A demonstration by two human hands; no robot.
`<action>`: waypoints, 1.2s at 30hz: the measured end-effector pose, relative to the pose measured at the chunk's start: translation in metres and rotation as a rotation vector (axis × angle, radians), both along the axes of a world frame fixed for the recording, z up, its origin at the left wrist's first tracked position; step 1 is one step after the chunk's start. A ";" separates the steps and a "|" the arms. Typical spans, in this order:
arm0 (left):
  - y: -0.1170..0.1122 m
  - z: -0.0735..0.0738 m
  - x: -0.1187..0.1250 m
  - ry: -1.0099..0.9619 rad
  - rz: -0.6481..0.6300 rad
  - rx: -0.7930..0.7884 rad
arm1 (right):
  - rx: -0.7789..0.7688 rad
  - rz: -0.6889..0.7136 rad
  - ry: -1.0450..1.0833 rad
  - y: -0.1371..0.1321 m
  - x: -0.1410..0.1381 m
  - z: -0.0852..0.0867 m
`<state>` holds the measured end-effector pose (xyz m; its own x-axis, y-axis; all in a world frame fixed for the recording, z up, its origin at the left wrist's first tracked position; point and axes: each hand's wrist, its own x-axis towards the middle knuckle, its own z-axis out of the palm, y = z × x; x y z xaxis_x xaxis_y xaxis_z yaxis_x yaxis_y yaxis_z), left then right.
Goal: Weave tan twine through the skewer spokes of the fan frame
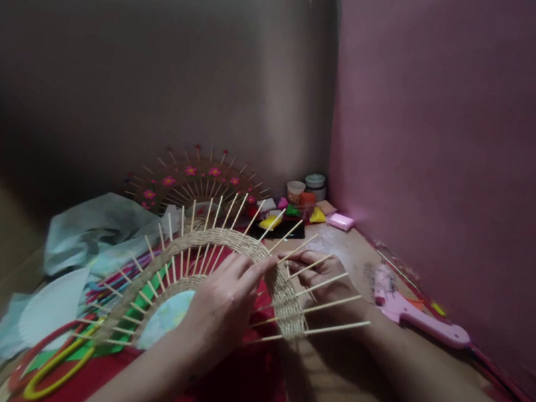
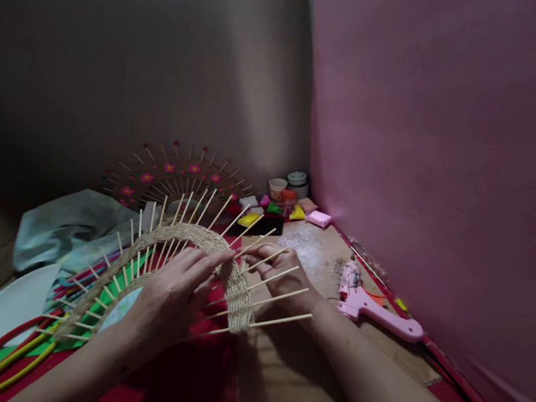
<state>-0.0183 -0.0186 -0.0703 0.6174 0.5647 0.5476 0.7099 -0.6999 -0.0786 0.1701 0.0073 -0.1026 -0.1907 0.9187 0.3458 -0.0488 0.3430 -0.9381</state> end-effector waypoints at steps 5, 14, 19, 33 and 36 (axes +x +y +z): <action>-0.005 0.000 0.000 -0.032 -0.058 -0.038 | 0.262 -0.254 -0.017 0.005 0.008 0.005; -0.006 0.000 0.000 -0.031 -0.061 -0.065 | -0.042 -0.293 0.280 0.000 -0.002 0.009; -0.006 0.001 0.002 -0.034 -0.069 -0.057 | 0.074 -0.322 0.304 0.000 -0.005 0.009; -0.010 0.005 0.001 -0.068 -0.068 -0.178 | 0.248 -0.220 0.295 0.003 0.000 0.006; -0.011 0.006 0.001 -0.061 -0.099 -0.174 | 0.192 -0.202 0.290 0.001 0.000 0.009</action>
